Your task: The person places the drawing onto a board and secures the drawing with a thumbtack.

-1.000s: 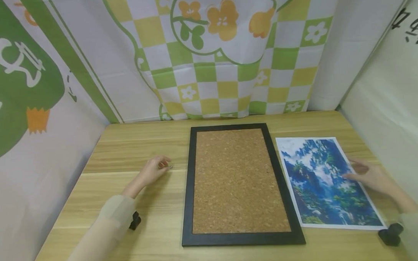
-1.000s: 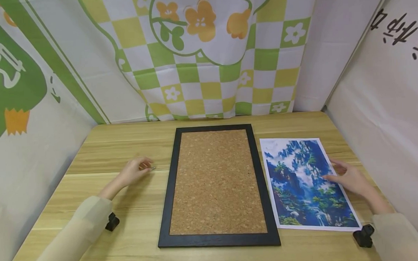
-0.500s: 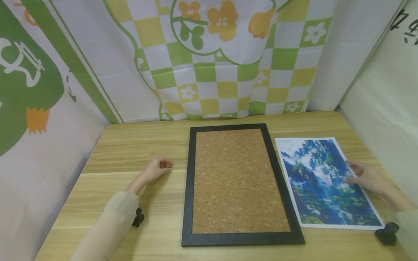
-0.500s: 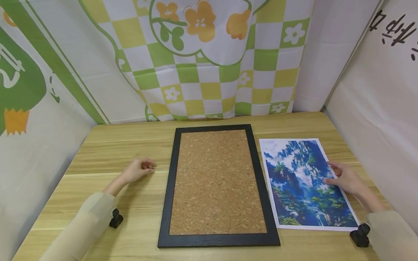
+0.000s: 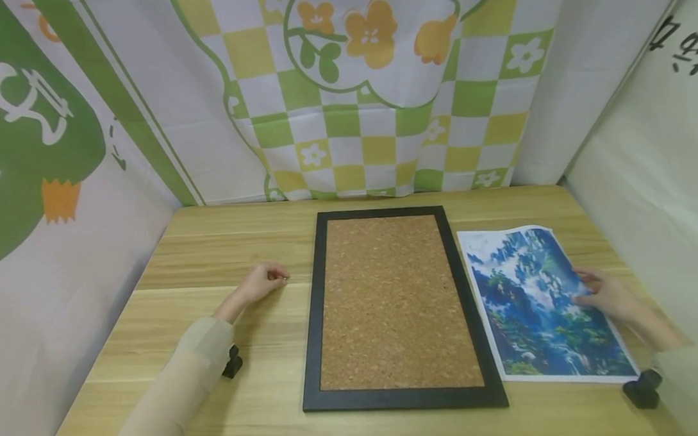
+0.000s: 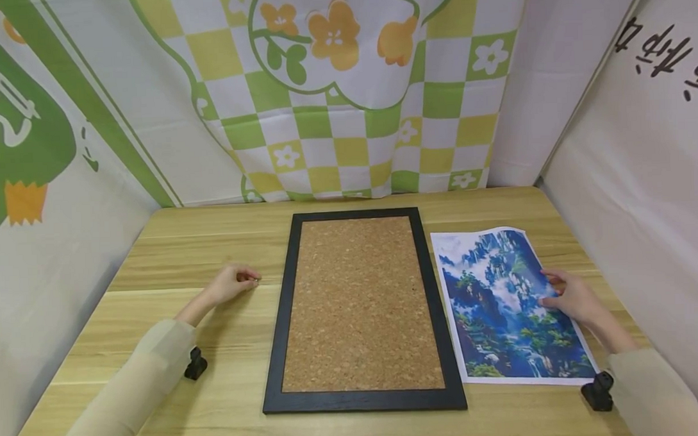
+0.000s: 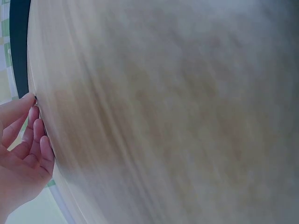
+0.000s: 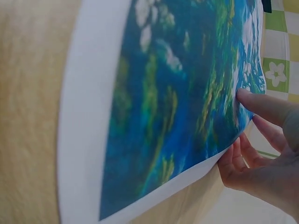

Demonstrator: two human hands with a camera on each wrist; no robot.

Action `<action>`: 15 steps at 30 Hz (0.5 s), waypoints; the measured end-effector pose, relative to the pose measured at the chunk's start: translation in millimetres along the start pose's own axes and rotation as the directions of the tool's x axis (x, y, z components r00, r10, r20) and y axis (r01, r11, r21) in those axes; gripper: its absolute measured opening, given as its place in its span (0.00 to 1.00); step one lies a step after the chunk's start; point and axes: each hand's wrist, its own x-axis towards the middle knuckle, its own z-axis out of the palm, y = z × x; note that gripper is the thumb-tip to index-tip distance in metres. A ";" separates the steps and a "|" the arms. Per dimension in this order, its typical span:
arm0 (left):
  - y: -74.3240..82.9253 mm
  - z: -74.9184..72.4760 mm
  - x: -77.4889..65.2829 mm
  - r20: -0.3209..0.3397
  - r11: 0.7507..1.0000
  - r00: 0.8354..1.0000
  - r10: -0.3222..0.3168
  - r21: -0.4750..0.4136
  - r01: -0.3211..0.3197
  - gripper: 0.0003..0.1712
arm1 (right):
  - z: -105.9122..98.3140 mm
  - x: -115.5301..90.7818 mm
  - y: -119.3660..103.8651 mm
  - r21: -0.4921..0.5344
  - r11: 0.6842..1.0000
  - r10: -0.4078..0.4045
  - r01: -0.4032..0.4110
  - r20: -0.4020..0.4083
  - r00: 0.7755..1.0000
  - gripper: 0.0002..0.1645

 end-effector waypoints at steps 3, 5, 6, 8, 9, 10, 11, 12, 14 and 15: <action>0.1 -0.7 -0.2 0.008 1.000 1.000 -0.011 0.004 0.011 0.08 | -0.7 1.6 0.2 -0.002 1.000 -0.010 0.010 0.000 1.000 0.40; 0.3 -1.0 -0.4 0.011 1.000 1.000 -0.021 0.000 0.021 0.08 | -0.6 2.3 0.2 0.001 1.000 -0.006 0.006 0.001 1.000 0.41; 0.2 -1.0 -0.3 0.011 1.000 1.000 -0.024 -0.003 0.024 0.08 | -0.6 2.6 0.2 0.010 1.000 -0.003 0.003 0.004 1.000 0.42; 0.2 -1.2 -0.5 0.013 1.000 0.999 -0.030 -0.003 0.030 0.08 | -0.5 3.2 0.8 0.011 1.000 0.004 -0.005 0.007 1.000 0.43; 0.1 -1.1 -0.3 0.012 1.000 0.999 -0.031 -0.001 0.031 0.08 | -0.6 3.5 1.3 0.010 1.000 0.012 -0.012 0.008 1.000 0.43; -0.2 -0.9 0.1 0.011 0.999 0.999 -0.035 0.001 0.035 0.08 | -1.1 3.9 2.0 0.023 0.999 0.025 -0.025 0.023 0.999 0.44; -0.6 -0.8 0.5 0.013 0.999 0.999 -0.035 0.005 0.035 0.08 | -1.7 4.2 2.9 0.030 0.999 0.032 -0.033 0.034 0.999 0.45; -0.9 -0.8 0.7 0.015 0.999 0.999 -0.036 0.006 0.036 0.08 | -2.2 4.3 3.5 0.025 0.999 0.034 -0.035 0.039 0.999 0.45; -1.0 -0.9 0.9 0.020 0.999 0.999 -0.041 0.005 0.041 0.08 | -3.3 4.5 5.6 0.028 0.998 0.047 -0.048 0.059 0.997 0.46; -0.8 -0.9 1.1 0.020 0.999 0.999 -0.045 0.001 0.045 0.08 | -3.7 4.5 6.5 0.034 0.998 0.051 -0.053 0.067 0.996 0.46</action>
